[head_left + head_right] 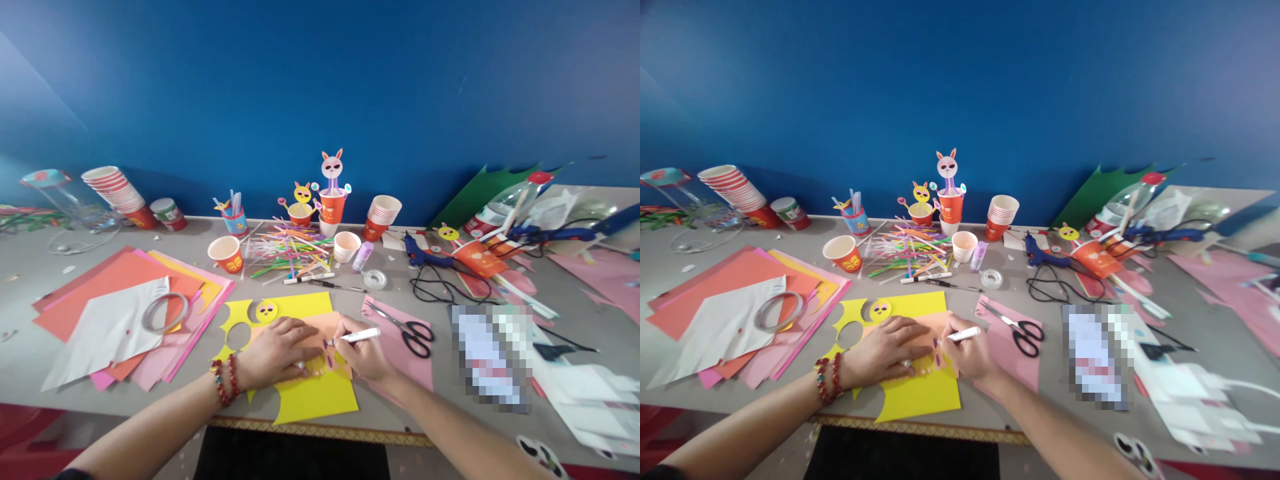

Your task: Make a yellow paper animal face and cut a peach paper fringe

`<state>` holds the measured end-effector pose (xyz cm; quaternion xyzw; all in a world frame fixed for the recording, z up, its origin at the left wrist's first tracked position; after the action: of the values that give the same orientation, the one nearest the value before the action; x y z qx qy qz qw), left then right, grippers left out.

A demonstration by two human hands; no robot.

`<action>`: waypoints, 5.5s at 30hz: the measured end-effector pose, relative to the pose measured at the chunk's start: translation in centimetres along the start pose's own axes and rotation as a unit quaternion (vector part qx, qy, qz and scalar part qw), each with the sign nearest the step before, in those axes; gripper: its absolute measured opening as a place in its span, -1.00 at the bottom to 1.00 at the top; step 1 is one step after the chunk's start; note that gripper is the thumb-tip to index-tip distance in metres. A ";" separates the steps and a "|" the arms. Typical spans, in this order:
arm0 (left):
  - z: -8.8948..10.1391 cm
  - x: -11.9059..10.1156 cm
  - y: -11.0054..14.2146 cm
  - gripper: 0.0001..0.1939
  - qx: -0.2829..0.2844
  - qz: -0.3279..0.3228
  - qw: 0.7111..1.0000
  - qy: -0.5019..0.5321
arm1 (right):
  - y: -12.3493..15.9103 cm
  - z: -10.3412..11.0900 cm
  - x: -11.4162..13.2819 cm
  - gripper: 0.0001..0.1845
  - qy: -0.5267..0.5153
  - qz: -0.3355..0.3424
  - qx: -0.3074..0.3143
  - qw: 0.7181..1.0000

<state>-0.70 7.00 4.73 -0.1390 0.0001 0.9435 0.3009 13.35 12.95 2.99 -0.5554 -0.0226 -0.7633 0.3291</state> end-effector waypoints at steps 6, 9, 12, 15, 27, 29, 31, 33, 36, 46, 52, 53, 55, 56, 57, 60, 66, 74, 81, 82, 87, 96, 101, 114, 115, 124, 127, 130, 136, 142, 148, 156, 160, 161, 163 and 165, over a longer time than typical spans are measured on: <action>0.1 0.0 0.0 -0.58 0.002 0.001 1.000 0.001 | -0.1 0.1 0.2 -0.84 -0.005 0.011 -0.002 1.000; 0.2 -0.1 0.0 -0.59 -0.004 -0.001 1.000 0.000 | -0.2 0.1 0.3 -0.84 0.008 0.012 -0.001 1.000; 0.3 -0.1 0.0 -0.58 -0.012 -0.002 1.000 -0.002 | -0.2 0.0 0.3 -0.85 0.016 0.009 0.006 1.000; 0.2 -0.1 0.0 -0.59 -0.010 -0.004 1.000 -0.004 | -0.1 0.0 0.1 -0.85 0.011 0.002 0.005 1.000; 0.2 -0.1 0.0 -0.58 -0.007 -0.001 1.000 -0.003 | -0.2 0.0 0.3 -0.83 0.004 0.007 0.006 1.000; 0.2 -0.1 0.0 -0.58 -0.009 -0.002 1.000 -0.003 | -0.3 0.1 0.6 -0.83 0.002 0.015 0.000 1.000; 0.2 -0.1 0.0 -0.59 -0.010 -0.003 1.000 -0.003 | -0.4 0.1 0.7 -0.83 0.006 0.018 0.000 1.000; 0.2 -0.1 0.0 -0.58 -0.011 -0.004 1.000 -0.002 | -0.3 0.1 0.7 -0.84 0.011 0.014 0.003 1.000; 0.3 -0.1 0.0 -0.58 -0.014 -0.005 1.000 0.000 | -0.2 0.0 0.4 -0.85 0.005 0.008 0.002 1.000; 0.1 -0.1 0.0 -0.58 0.005 0.000 1.000 0.001 | -0.2 0.0 0.2 -0.84 0.006 0.003 0.004 1.000; 0.2 -0.1 0.0 -0.59 0.003 0.002 1.000 -0.001 | -0.2 -0.1 0.3 -0.84 -0.003 0.004 0.003 1.000; 0.2 -0.1 0.0 -0.59 0.005 0.002 1.000 -0.001 | -0.2 0.0 0.3 -0.84 -0.003 0.003 0.002 1.000; 0.2 -0.1 0.0 -0.60 0.003 0.002 1.000 -0.001 | -0.2 0.0 0.3 -0.84 0.000 0.006 -0.002 1.000; 0.2 -0.1 0.0 -0.60 0.000 0.002 1.000 -0.001 | -0.2 0.0 0.3 -0.84 0.003 0.009 -0.002 1.000; 0.3 -0.1 0.0 -0.60 -0.003 0.001 1.000 -0.002 | -0.2 0.0 0.3 -0.84 0.007 0.011 -0.001 1.000; 0.2 -0.1 0.0 -0.59 -0.006 -0.002 1.000 -0.003 | -0.2 0.0 0.3 -0.84 -0.001 0.009 0.001 1.000; 0.1 -0.1 0.1 -0.58 -0.010 -0.006 1.000 0.000 | -0.2 0.5 0.5 -0.81 -0.062 0.011 -0.026 0.998; 0.2 -0.1 0.0 -0.61 -0.012 -0.007 1.000 0.004 | 0.4 -0.3 1.0 -0.81 -0.118 0.010 0.016 0.993; 0.0 0.0 0.1 -0.60 -0.015 -0.010 1.000 0.006 | 0.3 -0.6 0.7 -0.81 -0.093 0.021 0.025 0.995; -0.1 0.0 0.1 -0.60 -0.013 -0.009 1.000 0.006 | 0.3 -0.6 0.6 -0.82 -0.089 0.021 0.024 0.996; 0.1 -0.1 0.0 -0.60 -0.013 -0.009 1.000 0.004 | 0.2 -0.6 0.9 -0.81 -0.077 0.026 0.028 0.996; 0.1 -0.1 0.1 -0.61 -0.013 -0.007 1.000 0.003 | 0.2 -0.7 0.9 -0.81 -0.087 0.023 0.035 0.995; 0.1 -0.1 0.0 -0.60 -0.007 -0.007 1.000 0.003 | 0.1 -0.7 0.9 -0.82 -0.079 0.024 0.035 0.996; 0.0 -0.1 0.1 -0.60 -0.011 -0.010 1.000 0.004 | 0.1 -0.9 1.3 -0.80 -0.092 0.027 0.058 0.994; 0.0 -0.1 0.0 -0.60 -0.011 -0.009 1.000 0.005 | 0.1 -1.0 1.3 -0.80 -0.095 0.026 0.060 0.993; 0.0 -0.1 0.0 -0.59 -0.006 -0.006 1.000 0.005 | 0.1 -0.8 1.3 -0.81 -0.093 0.021 0.049 0.994; 0.1 -0.1 0.0 -0.60 -0.012 -0.008 1.000 0.005 | 0.1 -0.9 1.3 -0.81 -0.102 0.017 0.053 0.993; 0.0 -0.1 0.1 -0.60 -0.016 -0.009 1.000 0.003 | 0.1 -0.8 1.3 -0.82 -0.096 0.011 0.047 0.994; 0.1 -0.1 0.1 -0.60 -0.017 -0.009 1.000 0.003 | 0.1 -0.9 1.5 -0.81 -0.099 0.013 0.063 0.993; 0.2 -0.1 0.0 -0.60 -0.016 -0.012 1.000 0.003 | 0.2 -0.9 1.2 -0.82 -0.097 0.012 0.062 0.993; 0.1 0.0 0.1 -0.60 -0.014 -0.007 1.000 0.005 | 0.1 -0.9 1.5 -0.82 -0.095 0.016 0.072 0.993; 0.2 -0.1 0.1 -0.61 -0.020 -0.011 1.000 0.008 | 0.1 -0.5 0.8 -0.82 -0.062 0.007 0.025 0.998; 0.2 -0.1 0.1 -0.61 -0.018 -0.011 1.000 0.006 | 0.2 -0.8 0.9 -0.81 -0.075 0.019 0.046 0.996; 0.1 -0.1 0.1 -0.61 -0.017 -0.010 1.000 0.006 | 0.3 -0.8 0.8 -0.81 -0.078 0.018 0.044 0.996; 0.1 -0.1 0.0 -0.61 -0.015 -0.009 1.000 0.006 | 0.3 -0.6 0.7 -0.81 -0.076 0.014 0.033 0.996; 0.1 -0.1 0.0 -0.61 -0.013 -0.009 1.000 0.006 | 0.3 -0.5 0.6 -0.82 -0.070 0.011 0.026 0.997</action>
<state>-0.69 6.95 4.83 -0.1484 -0.0112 0.9399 0.3074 12.99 12.27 3.23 -0.5988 -0.0589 -0.7182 0.3494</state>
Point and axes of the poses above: each hand's wrist, its own y-axis away from the middle knuckle, its own z-axis out of the back of the hand, x = y × z, the point moved 8 cm from there along -y, towards the middle knuckle, and after that the axes turned 13 degrees about z, right-handed, at the moved point
